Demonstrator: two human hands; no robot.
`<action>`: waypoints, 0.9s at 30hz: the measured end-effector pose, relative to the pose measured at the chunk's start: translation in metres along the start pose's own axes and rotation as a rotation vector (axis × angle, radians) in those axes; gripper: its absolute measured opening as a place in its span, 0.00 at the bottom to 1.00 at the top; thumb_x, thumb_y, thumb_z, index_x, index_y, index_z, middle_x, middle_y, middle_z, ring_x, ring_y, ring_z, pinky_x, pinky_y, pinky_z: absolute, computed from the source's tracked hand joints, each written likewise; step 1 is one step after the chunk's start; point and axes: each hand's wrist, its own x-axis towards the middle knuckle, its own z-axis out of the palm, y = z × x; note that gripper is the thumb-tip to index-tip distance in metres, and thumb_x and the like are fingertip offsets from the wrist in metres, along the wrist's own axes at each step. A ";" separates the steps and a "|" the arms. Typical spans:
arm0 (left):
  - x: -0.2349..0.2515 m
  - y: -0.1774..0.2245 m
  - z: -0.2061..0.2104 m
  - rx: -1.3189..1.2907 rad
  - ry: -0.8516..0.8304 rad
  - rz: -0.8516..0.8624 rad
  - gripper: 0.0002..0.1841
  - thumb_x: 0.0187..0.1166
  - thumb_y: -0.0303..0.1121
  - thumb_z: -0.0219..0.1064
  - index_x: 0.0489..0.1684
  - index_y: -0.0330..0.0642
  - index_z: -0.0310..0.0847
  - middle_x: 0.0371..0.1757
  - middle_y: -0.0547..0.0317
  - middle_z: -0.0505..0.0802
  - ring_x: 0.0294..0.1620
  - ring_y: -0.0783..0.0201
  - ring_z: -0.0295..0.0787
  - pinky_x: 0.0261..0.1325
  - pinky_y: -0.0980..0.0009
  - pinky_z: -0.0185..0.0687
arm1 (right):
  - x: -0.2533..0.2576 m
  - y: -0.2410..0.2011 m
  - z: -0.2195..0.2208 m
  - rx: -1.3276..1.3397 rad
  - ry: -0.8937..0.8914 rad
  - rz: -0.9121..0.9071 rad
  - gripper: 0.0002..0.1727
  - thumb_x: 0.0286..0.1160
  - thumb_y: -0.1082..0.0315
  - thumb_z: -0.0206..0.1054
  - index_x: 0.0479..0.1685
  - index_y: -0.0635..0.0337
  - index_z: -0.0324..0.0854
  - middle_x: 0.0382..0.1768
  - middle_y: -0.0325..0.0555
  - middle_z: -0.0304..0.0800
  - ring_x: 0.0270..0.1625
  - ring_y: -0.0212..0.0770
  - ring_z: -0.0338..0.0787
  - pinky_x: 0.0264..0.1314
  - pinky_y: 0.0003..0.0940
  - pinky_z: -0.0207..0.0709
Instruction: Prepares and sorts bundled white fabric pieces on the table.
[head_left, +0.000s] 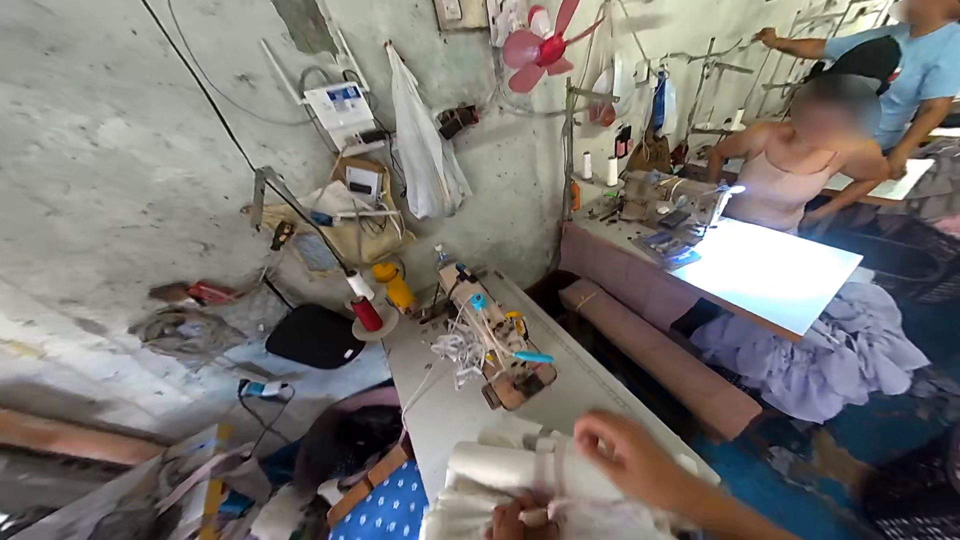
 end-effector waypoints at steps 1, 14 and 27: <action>0.000 -0.002 0.002 -0.010 0.024 0.014 0.26 0.67 0.39 0.80 0.61 0.32 0.86 0.61 0.30 0.88 0.70 0.28 0.77 0.76 0.24 0.56 | 0.005 -0.002 -0.017 0.182 0.136 -0.066 0.12 0.83 0.69 0.61 0.55 0.67 0.82 0.39 0.47 0.88 0.39 0.36 0.88 0.45 0.34 0.84; -0.002 -0.002 -0.001 0.010 -0.039 -0.015 0.17 0.72 0.40 0.77 0.54 0.39 0.91 0.58 0.48 0.91 0.72 0.45 0.76 0.79 0.34 0.51 | 0.009 -0.041 -0.021 1.340 0.038 -0.358 0.18 0.77 0.68 0.64 0.66 0.45 0.79 0.37 0.33 0.85 0.39 0.29 0.86 0.51 0.28 0.82; -0.002 -0.001 0.003 0.047 -0.021 -0.008 0.15 0.72 0.40 0.76 0.50 0.40 0.93 0.58 0.51 0.92 0.71 0.47 0.76 0.76 0.35 0.53 | 0.013 -0.055 -0.009 1.590 -0.179 -0.416 0.20 0.72 0.72 0.64 0.63 0.46 0.77 0.35 0.32 0.83 0.38 0.28 0.85 0.49 0.25 0.79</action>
